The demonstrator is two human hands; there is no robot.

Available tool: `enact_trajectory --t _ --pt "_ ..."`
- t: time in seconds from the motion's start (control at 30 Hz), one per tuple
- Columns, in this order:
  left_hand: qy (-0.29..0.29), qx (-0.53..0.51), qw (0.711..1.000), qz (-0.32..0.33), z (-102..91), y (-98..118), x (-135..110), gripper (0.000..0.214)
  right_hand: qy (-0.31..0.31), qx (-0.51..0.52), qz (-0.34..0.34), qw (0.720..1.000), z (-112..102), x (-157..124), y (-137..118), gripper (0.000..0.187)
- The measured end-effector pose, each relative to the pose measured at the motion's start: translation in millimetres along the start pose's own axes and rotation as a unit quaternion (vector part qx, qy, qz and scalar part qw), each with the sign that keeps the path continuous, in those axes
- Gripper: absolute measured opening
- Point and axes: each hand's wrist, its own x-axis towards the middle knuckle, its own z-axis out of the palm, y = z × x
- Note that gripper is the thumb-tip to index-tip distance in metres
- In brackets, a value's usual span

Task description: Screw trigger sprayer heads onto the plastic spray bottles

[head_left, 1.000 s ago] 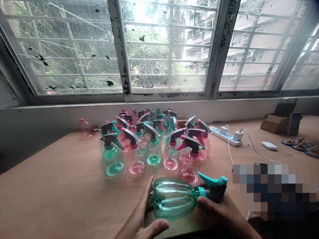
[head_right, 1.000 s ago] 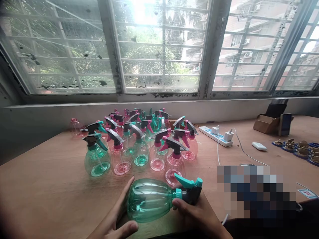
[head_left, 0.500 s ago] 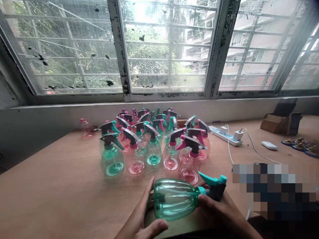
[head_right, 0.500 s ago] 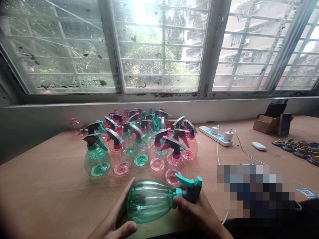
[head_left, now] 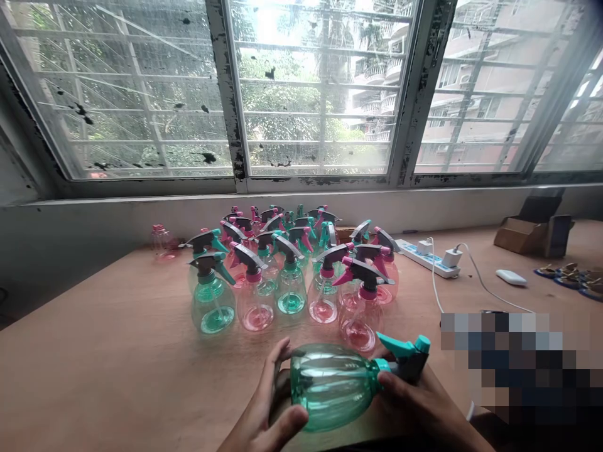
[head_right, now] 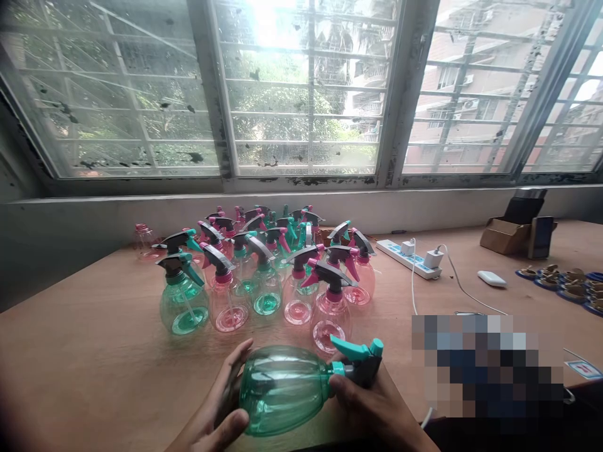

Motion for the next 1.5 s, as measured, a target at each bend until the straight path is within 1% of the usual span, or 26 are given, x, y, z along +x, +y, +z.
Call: enact_trajectory --t 0.07,0.1,0.2,0.27,0.33,0.43,0.5,0.57,0.63,0.67,0.73,0.83,0.9,0.97,1.03,1.1,1.17,1.23,1.27,1.33,1.4,1.43,1.5 --pt "0.017 0.036 0.999 -0.020 -1.1 1 -1 0.100 -0.018 -0.024 0.009 1.000 -1 -1 1 0.045" --pt "0.013 0.052 0.998 -0.013 -0.9 2 0 0.099 -0.025 -0.029 0.011 0.999 -2 -1 1 0.046" --pt "-0.017 0.048 0.997 0.049 1.5 0 2 0.089 -0.026 -0.027 0.016 0.999 -1 0 -1 0.048" --pt "-0.017 0.047 0.995 0.088 3.5 -4 4 0.081 -0.018 -0.028 0.017 0.999 0 0 -2 0.048" --pt "-0.013 0.063 0.993 0.101 4.3 -6 5 0.083 -0.013 -0.028 0.013 0.999 0 0 -3 0.047" --pt "-0.011 0.049 0.996 0.074 3.0 -3 3 0.099 -0.024 -0.031 0.005 0.999 -2 -1 -3 0.042" --pt "-0.008 0.044 0.998 0.037 1.3 2 2 0.098 -0.046 -0.041 -0.010 0.998 -3 -1 -4 0.036" --pt "-0.023 0.047 0.999 0.009 -0.2 5 2 0.091 -0.059 -0.057 -0.028 0.996 -3 -1 -5 0.033" --pt "-0.042 0.053 0.998 0.012 -0.7 3 3 0.091 -0.058 -0.073 -0.028 0.995 -2 0 -6 0.033" --pt "-0.044 0.067 0.996 0.026 -0.6 0 4 0.092 -0.057 -0.071 -0.020 0.996 -1 0 -7 0.033" --pt "-0.028 0.123 0.989 0.078 0.7 -9 6 0.093 -0.061 -0.049 -0.005 0.997 1 1 -8 0.033" --pt "0.008 0.233 0.960 0.158 4.2 -21 6 0.088 -0.068 -0.016 0.004 0.998 3 1 -9 0.035" --pt "0.027 0.279 0.941 0.188 6.4 -25 6 0.088 -0.047 -0.023 0.008 0.999 4 1 -7 0.037" --pt "0.042 0.310 0.928 0.203 7.6 -26 5 0.089 -0.024 -0.061 0.021 0.998 5 1 -5 0.041" --pt "0.050 0.332 0.917 0.214 8.0 -25 5 0.087 -0.019 -0.105 0.047 0.993 6 -2 -5 0.051" --pt "0.048 0.344 0.912 0.220 8.2 -24 6 0.087 -0.001 -0.131 0.065 0.989 8 -8 -8 0.053" --pt "0.045 0.341 0.910 0.231 9.4 -24 7 0.092 0.052 -0.121 0.051 0.990 10 -17 -14 0.053" --pt "0.050 0.335 0.910 0.240 11.5 -24 7 0.094 0.094 -0.083 0.013 0.992 14 -27 -20 0.067" --pt "0.058 0.331 0.911 0.237 12.7 -25 7 0.093 0.096 -0.056 -0.013 0.994 15 -30 -23 0.075" --pt "0.086 0.323 0.920 0.204 14.3 -24 6 0.091 0.072 -0.013 -0.075 0.994 18 -32 -23 0.081" --pt "0.112 0.300 0.937 0.137 13.5 -22 6 0.087 0.044 -0.021 -0.142 0.989 19 -28 -18 0.076" --pt "0.124 0.285 0.945 0.100 12.0 -21 5 0.084 0.035 -0.043 -0.162 0.985 18 -24 -14 0.071" --pt "0.145 0.269 0.951 0.050 6.9 -18 6 0.087 0.025 -0.090 -0.165 0.982 16 -16 -6 0.059"
